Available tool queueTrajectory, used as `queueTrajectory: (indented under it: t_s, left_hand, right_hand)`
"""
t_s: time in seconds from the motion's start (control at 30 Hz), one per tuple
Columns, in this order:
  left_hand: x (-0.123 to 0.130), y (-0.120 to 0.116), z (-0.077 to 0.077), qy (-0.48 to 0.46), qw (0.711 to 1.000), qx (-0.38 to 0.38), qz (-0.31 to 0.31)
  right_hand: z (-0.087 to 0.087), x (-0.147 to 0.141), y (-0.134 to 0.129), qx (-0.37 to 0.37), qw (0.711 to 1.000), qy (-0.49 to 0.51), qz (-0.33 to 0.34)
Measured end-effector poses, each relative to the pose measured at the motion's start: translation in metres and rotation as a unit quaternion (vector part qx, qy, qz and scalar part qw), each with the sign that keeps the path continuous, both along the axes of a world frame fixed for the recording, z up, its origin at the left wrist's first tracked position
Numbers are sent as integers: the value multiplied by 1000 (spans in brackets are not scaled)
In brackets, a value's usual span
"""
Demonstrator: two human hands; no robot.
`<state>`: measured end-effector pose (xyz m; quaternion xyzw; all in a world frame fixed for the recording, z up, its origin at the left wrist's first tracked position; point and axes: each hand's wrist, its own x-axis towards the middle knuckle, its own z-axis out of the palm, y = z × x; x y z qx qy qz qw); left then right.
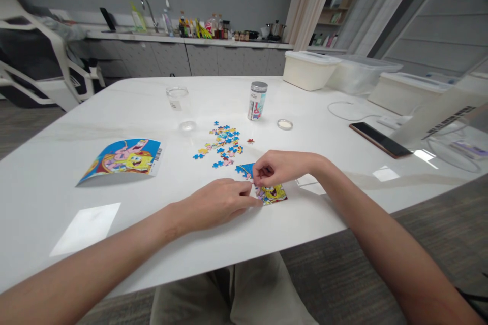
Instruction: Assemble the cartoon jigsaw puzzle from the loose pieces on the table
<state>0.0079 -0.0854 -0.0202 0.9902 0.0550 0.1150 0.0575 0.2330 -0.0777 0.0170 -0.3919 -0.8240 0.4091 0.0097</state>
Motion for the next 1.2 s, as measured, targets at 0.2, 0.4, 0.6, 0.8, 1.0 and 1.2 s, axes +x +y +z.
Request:
queueTrajectory:
  t_s: [0.2,0.4,0.6,0.8,1.0,1.2]
  left_hand:
    - [0,0,-4,-27,999,-21,1]
    - [3,-2,-3,-87,974,-170,123]
    - [7,-1,4,-105,912,-332,217]
    - [7,1,2,-108,901,-360,216]
    - [7,0,4,-101,900,-364,218]
    - [7,0,4,-98,913,-336,207]
  right_hand:
    - [3,-2,-1,16,1000,26,8]
    - [5,-2,0,-2,998,57,-1]
    - [2,0,1,-31,997,66,-28]
    - [3,-1,0,-49,996,72,-31]
    - [2,-2,1,-56,995,78,-25]
    - [-1,0,1,-45,998,46,-18]
